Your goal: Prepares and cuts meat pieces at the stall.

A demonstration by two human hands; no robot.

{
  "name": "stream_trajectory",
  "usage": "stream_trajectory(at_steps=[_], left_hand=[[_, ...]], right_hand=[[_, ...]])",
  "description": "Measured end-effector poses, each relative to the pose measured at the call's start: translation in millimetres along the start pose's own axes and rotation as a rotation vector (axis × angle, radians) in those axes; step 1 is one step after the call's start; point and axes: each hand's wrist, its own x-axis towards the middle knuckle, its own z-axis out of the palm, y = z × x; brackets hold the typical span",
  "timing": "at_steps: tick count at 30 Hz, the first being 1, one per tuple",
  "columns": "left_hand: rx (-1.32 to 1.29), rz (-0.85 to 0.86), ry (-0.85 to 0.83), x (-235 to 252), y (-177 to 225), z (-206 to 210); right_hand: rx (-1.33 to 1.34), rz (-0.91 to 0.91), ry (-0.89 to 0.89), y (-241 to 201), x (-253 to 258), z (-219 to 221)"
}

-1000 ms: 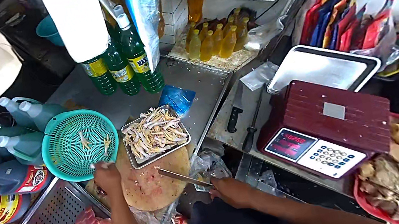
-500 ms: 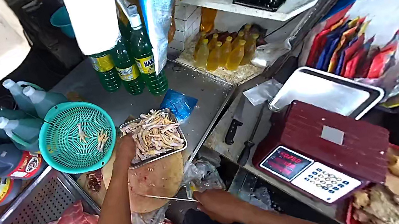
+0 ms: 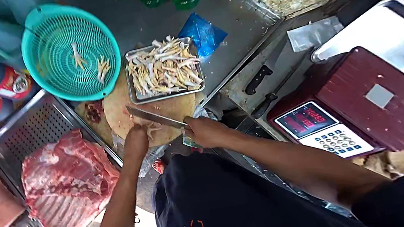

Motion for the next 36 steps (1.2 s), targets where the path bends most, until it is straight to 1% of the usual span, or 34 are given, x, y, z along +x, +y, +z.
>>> stream_trajectory(at_steps=[3,4,7,9,10,12,13,16,19,21,22,25,28,30,31,33,35,36], left_hand=[[0.071,0.126,0.043,10.9,-9.4,4.6],[0.082,0.141,0.039,10.6,-11.0,3.7],[0.097,0.132,0.017,5.3,-9.9,1.4],[0.088,0.077,-0.001,0.5,-6.0,1.4],[0.074,0.023,-0.024,-2.8,-3.0,0.7],[0.058,-0.093,-0.099,-7.9,4.2,-4.9],[0.061,-0.131,-0.131,-10.1,7.6,-8.1],[0.104,-0.206,-0.204,-14.2,20.0,-16.2],[0.119,-0.277,-0.269,-17.3,35.1,-20.6],[0.091,-0.339,-0.288,-17.5,43.5,-19.7],[0.067,-0.375,-0.292,-16.9,47.7,-18.1],[-0.045,-0.474,-0.257,-14.2,55.8,-14.7],[-0.152,-0.552,-0.226,-16.5,58.9,-9.9],[-0.188,-0.572,-0.192,-16.4,56.7,-4.8],[-0.209,-0.576,-0.172,-17.2,55.5,-3.6],[-0.276,-0.587,-0.076,-22.4,50.0,0.5],[-0.361,-0.595,0.053,-25.1,41.6,9.1],[-0.407,-0.595,0.056,-27.6,37.7,17.7]], right_hand=[[-0.029,-0.019,0.118,-7.1,-9.7,17.7],[-0.052,-0.003,0.120,-3.7,-9.7,27.5],[-0.151,0.096,0.018,12.5,-0.5,47.1],[-0.131,0.118,0.007,11.4,-4.5,42.7],[-0.117,0.109,0.022,8.7,-9.4,39.5],[-0.090,0.090,0.064,5.7,-16.9,40.1],[-0.090,0.097,0.058,6.5,-17.2,44.1],[-0.110,0.141,-0.007,11.2,-12.7,51.6],[-0.067,0.116,0.032,2.1,-23.2,38.3],[-0.051,0.093,0.071,-1.2,-25.7,39.8],[-0.055,0.102,0.059,0.4,-23.2,44.9],[-0.073,0.137,-0.002,8.4,-10.9,56.3],[-0.031,0.104,0.023,-0.8,-21.5,46.2],[-0.011,0.071,0.070,-2.4,-26.7,51.2],[-0.028,0.079,0.058,0.4,-25.8,58.2],[-0.059,0.110,-0.004,8.0,-20.1,71.8],[-0.041,0.114,-0.009,6.0,-16.9,65.0],[-0.017,0.106,-0.001,1.9,-19.4,58.3]])
